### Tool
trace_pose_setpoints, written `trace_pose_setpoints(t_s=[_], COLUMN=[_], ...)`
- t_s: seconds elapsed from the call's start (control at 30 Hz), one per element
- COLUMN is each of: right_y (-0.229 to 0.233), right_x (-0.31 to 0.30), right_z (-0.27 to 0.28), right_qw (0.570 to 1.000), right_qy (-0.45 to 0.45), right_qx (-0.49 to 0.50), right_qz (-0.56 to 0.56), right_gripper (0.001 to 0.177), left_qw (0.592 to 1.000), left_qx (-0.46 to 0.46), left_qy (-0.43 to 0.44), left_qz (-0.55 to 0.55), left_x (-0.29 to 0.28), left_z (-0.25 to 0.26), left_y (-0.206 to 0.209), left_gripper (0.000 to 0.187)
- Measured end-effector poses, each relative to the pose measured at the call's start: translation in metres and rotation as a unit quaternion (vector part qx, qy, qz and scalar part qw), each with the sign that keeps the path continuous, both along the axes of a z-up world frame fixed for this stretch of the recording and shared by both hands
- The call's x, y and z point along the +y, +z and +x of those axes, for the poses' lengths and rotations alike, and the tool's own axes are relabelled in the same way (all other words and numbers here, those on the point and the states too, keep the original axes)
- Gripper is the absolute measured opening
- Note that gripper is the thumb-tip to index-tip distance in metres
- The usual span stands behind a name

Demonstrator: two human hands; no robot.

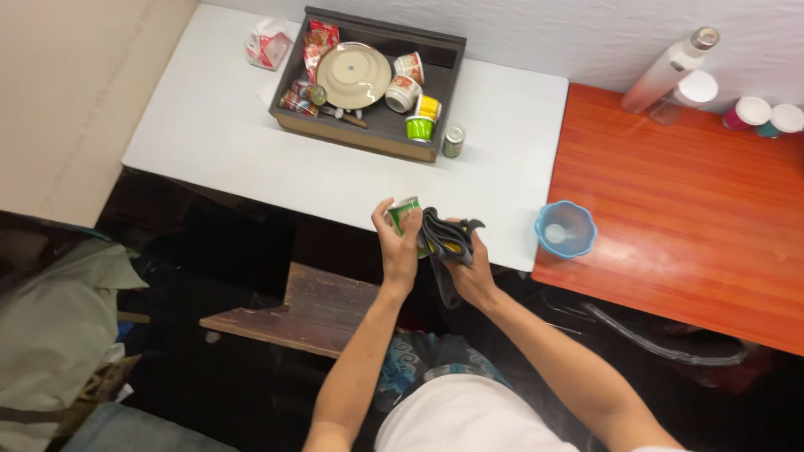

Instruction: The person picks up a gray cloth and uses it to wipe down several items including a green and red can, a blue plastic bowl, and a small brown jar, before folding the cloth.

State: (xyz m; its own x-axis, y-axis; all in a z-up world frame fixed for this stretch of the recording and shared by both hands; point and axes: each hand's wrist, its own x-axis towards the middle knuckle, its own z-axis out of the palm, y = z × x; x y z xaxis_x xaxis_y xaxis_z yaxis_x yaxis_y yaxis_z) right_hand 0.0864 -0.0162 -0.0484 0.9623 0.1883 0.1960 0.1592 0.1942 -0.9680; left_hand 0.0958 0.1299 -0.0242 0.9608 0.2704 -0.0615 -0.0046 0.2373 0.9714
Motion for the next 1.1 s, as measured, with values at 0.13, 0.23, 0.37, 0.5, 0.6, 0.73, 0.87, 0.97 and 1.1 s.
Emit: trace_pose_setpoints(t_s=[0.13,0.23,0.37,0.5,0.6,0.73,0.87,0.97,1.1], right_y=[-0.008,0.007,0.018,0.004,0.002,0.017,0.017,0.017,0.025], right_x=[0.037,0.060,0.080,0.096,0.105,0.096,0.101,0.083,0.048], right_z=[0.031,0.022,0.024,0.055,0.048,0.034,0.064,0.082,0.101], right_qw=[0.996,0.994,0.993,0.996,0.994,0.989,0.990,0.975,0.963], right_qy=[-0.041,-0.016,0.076,0.014,-0.025,0.084,0.042,0.068,0.108], right_qx=[0.054,0.043,0.000,0.028,0.102,0.049,0.029,-0.052,-0.036], right_qz=[-0.058,-0.097,-0.086,-0.082,-0.026,-0.113,-0.131,-0.206,-0.243], right_gripper=[0.046,0.043,0.047,0.042,0.033,0.041,0.038,0.039,0.036], left_qw=[0.995,0.992,0.993,0.993,0.991,0.967,0.976,0.969,0.942], left_qx=[0.046,0.058,0.023,0.037,0.047,0.080,0.093,0.110,0.128], left_qy=[0.030,0.054,0.107,0.059,0.033,0.117,0.077,0.056,0.088], left_qz=[-0.078,-0.099,-0.043,-0.094,-0.125,-0.211,-0.180,-0.215,-0.296], left_x=[0.017,0.049,0.086,0.082,0.083,0.111,0.101,0.103,0.119], left_z=[-0.001,0.013,0.025,0.021,0.022,0.040,0.035,0.034,0.043], left_y=[-0.013,-0.013,-0.003,0.007,0.004,-0.014,-0.023,-0.023,-0.025], left_gripper=[0.063,0.065,0.067,0.060,0.059,0.057,0.057,0.061,0.063])
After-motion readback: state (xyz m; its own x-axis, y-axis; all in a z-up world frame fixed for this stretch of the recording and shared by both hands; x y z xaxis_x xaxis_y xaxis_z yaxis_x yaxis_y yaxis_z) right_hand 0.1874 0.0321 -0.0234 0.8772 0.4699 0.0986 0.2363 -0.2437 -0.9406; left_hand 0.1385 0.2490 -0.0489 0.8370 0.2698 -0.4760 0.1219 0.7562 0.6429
